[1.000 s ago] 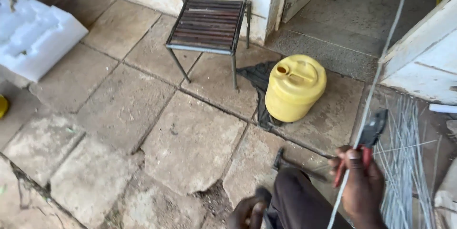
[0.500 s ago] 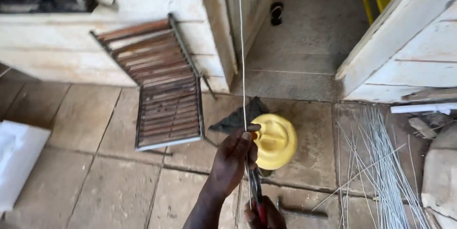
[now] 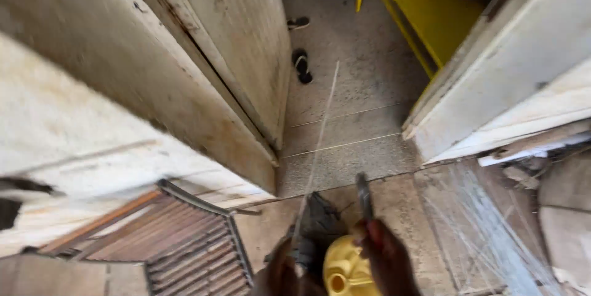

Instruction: The person uses pliers to cut long metal wires into small segments on a tiled floor. They briefly move indoors to place a cut piece into a container on a cluttered table before returning outside to continue cutting the wires.

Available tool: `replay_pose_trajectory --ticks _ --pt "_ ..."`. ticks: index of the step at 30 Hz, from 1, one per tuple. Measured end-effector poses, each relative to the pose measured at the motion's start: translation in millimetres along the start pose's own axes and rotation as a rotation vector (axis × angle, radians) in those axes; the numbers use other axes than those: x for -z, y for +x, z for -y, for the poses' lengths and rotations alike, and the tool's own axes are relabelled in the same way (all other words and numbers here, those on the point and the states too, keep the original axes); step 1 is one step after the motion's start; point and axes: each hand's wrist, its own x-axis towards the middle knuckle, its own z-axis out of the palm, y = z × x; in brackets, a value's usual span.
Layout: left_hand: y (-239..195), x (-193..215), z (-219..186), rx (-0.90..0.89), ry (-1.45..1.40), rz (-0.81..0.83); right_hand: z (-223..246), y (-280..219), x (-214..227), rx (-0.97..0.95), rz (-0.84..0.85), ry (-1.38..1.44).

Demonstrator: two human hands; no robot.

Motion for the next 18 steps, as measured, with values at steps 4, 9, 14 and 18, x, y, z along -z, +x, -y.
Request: replay_pose_trajectory --ticks 4,9,14,18 --pt "78 37 -56 -0.9 -0.17 -0.07 65 81 -20 -0.191 -0.106 0.126" --pt "144 58 -161 -0.604 -0.078 0.329 105 144 2 -0.314 -0.183 0.163" --pt "181 58 -291 -0.466 0.002 0.505 115 229 35 -0.394 -0.228 0.341" --pt "221 34 -382 -0.394 -0.072 0.6 146 344 61 -0.37 -0.204 0.477"
